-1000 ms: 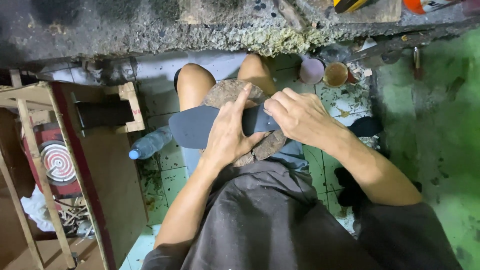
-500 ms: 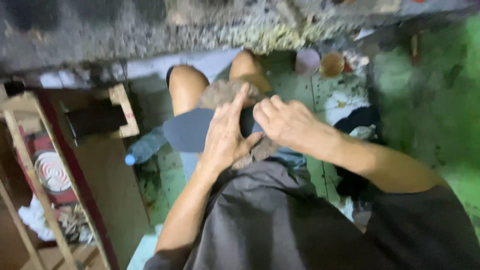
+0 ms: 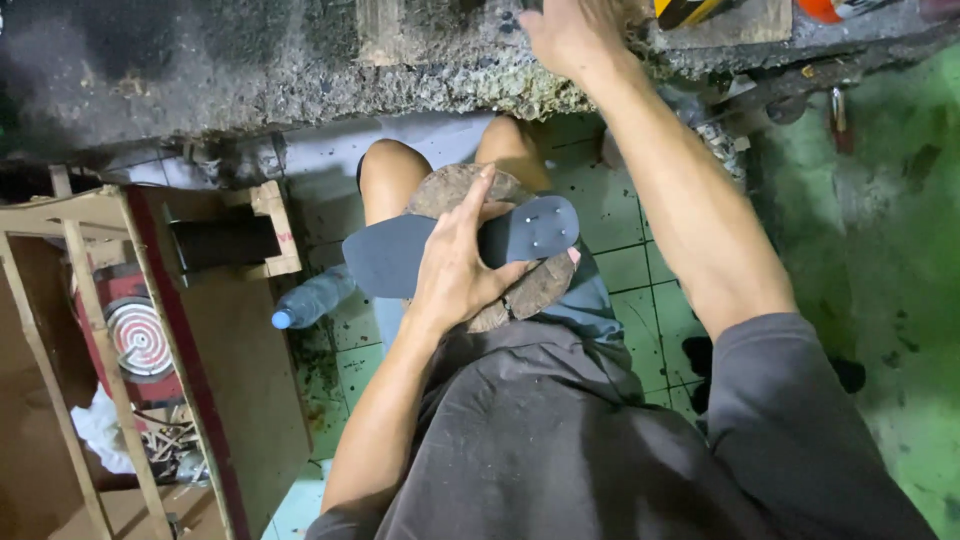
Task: Hammering small nails into a shoe sole to secure it to the last during the shoe manufacturing process.
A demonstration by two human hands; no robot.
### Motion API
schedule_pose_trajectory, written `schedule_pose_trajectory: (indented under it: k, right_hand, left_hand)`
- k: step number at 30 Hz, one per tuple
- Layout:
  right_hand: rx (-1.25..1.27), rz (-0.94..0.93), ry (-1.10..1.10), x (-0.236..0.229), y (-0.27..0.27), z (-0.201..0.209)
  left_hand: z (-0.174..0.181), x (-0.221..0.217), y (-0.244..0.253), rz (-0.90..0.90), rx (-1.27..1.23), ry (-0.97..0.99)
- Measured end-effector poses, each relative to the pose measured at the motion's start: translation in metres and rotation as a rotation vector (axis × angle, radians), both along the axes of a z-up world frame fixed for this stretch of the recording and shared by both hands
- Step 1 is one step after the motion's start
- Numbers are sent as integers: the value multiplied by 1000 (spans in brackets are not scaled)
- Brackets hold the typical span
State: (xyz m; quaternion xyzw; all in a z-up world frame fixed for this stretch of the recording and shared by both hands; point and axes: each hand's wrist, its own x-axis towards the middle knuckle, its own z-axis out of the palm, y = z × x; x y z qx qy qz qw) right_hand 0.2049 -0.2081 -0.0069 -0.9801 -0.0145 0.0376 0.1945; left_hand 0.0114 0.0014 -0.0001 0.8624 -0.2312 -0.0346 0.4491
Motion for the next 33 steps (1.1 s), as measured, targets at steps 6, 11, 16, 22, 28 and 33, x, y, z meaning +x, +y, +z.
schedule_pose_trajectory:
  k: [6, 11, 16, 22, 28, 33]
  right_hand:
    - [323, 185, -47, -125, -6, 76]
    - [266, 120, -330, -278, -45, 53]
    - [346, 49, -245, -290, -34, 6]
    - [434, -43, -336, -323, -41, 23]
    - [386, -57, -276, -271, -25, -5]
    - [354, -64, -200, -368, -61, -11]
  left_hand:
    - [-3, -2, 4, 21, -1, 3]
    - [-8, -3, 3, 37, -60, -8]
    - [2, -1, 0, 24, -62, -2]
    - [3, 4, -1, 43, -19, 39]
    - [3, 4, -1, 31, -35, 11]
    - [2, -2, 3, 41, -16, 46]
